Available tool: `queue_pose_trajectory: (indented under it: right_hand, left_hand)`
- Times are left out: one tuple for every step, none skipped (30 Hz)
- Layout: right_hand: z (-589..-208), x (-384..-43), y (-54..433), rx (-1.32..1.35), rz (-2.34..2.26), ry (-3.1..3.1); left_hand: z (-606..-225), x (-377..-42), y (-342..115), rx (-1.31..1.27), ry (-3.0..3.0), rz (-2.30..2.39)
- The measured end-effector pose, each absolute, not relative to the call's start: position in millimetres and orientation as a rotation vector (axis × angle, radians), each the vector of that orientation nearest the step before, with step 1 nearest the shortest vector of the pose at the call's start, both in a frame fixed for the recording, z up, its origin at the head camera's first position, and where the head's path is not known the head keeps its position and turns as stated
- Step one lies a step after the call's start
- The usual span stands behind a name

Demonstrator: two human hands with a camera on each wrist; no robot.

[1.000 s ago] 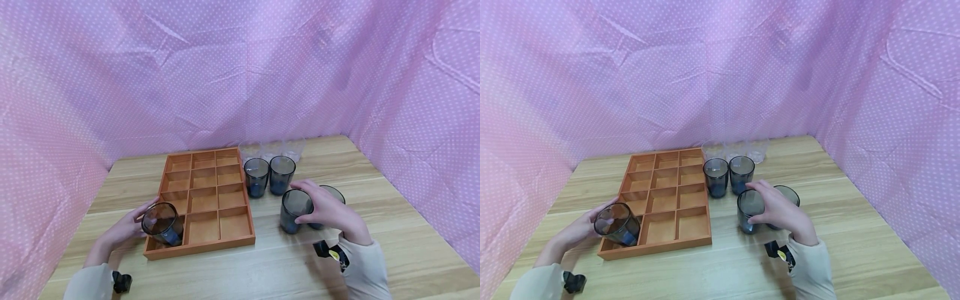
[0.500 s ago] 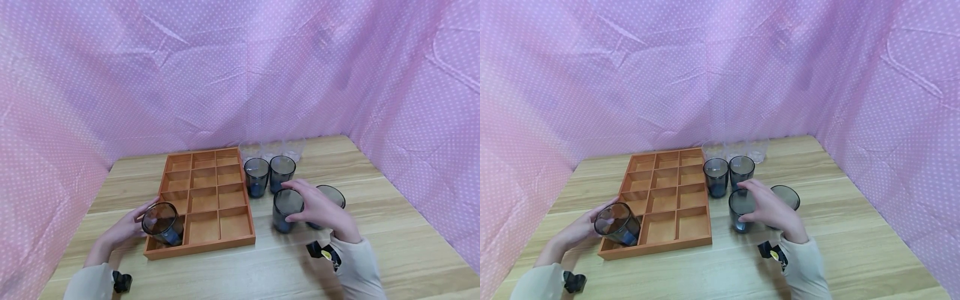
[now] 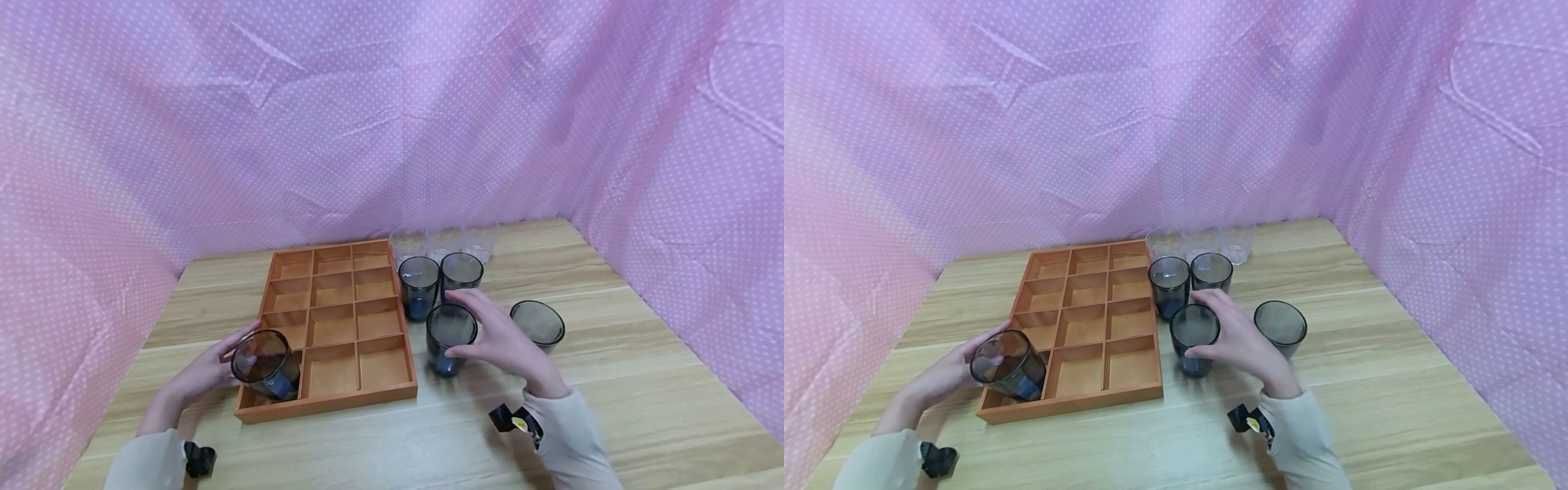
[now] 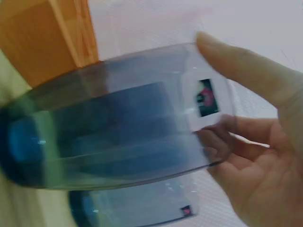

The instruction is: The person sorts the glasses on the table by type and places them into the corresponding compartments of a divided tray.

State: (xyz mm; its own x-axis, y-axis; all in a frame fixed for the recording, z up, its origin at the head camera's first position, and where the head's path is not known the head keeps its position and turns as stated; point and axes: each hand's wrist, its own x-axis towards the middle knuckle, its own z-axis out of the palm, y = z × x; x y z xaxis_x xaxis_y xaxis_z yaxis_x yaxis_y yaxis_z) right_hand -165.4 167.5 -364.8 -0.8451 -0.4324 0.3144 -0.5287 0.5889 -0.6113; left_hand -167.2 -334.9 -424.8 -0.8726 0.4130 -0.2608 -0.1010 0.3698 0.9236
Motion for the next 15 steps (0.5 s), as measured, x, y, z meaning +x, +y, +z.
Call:
queue_pose_trajectory:
  right_hand:
    - [-366.6, -165.3, 166.5, 0.805, 1.144, -2.665]
    - [-368.3, -165.1, 165.7, 0.793, 1.191, -2.652]
    - [-370.0, -165.0, 165.2, 0.779, 1.243, -2.641]
    - [-371.2, -164.7, 164.8, 0.766, 1.294, -2.632]
    - [-372.4, -164.5, 164.7, 0.750, 1.358, -2.626]
    - [-373.3, -164.0, 164.9, 0.727, 1.413, -2.628]
    - [-374.3, -163.5, 165.2, 0.706, 1.456, -2.632]
    - [-375.5, -163.0, 165.6, 0.683, 1.492, -2.639]
    - [-376.8, -162.8, 166.3, 0.658, 1.517, -2.650]
    - [-378.1, -162.4, 167.2, 0.633, 1.537, -2.663]
    - [-379.6, -162.4, 168.3, 0.609, 1.562, -2.673]
    - [-380.8, -162.3, 169.4, 0.590, 1.584, -2.681]
    - [-382.3, -162.6, 170.2, 0.574, 1.610, -2.684]
    - [-383.3, -162.5, 170.9, 0.556, 1.645, -2.686]
    - [-384.2, -162.3, 171.4, 0.536, 1.675, -2.690]
  left_hand:
    - [-424.7, -167.2, -334.9, 0.270, 2.184, 1.516]
    - [-424.6, -167.1, -334.9, 0.269, 2.187, 1.516]
    - [-424.5, -167.1, -334.8, 0.270, 2.190, 1.513]
    - [-424.7, -166.9, -334.6, 0.270, 2.194, 1.512]
    - [-425.0, -166.8, -334.4, 0.271, 2.197, 1.511]
    - [-425.3, -166.6, -334.3, 0.271, 2.199, 1.512]
    - [-425.4, -166.5, -334.3, 0.271, 2.202, 1.512]
    - [-425.4, -166.3, -334.2, 0.273, 2.204, 1.512]
    - [-425.4, -166.2, -334.1, 0.275, 2.203, 1.512]
    - [-425.5, -166.1, -334.1, 0.276, 2.203, 1.515]
    - [-425.5, -166.0, -334.2, 0.278, 2.202, 1.517]
    - [-425.6, -166.0, -334.2, 0.277, 2.200, 1.520]
    - [-425.6, -166.0, -334.3, 0.277, 2.197, 1.522]
    - [-425.7, -166.1, -334.4, 0.276, 2.194, 1.524]
    - [-425.8, -166.2, -334.6, 0.275, 2.191, 1.525]
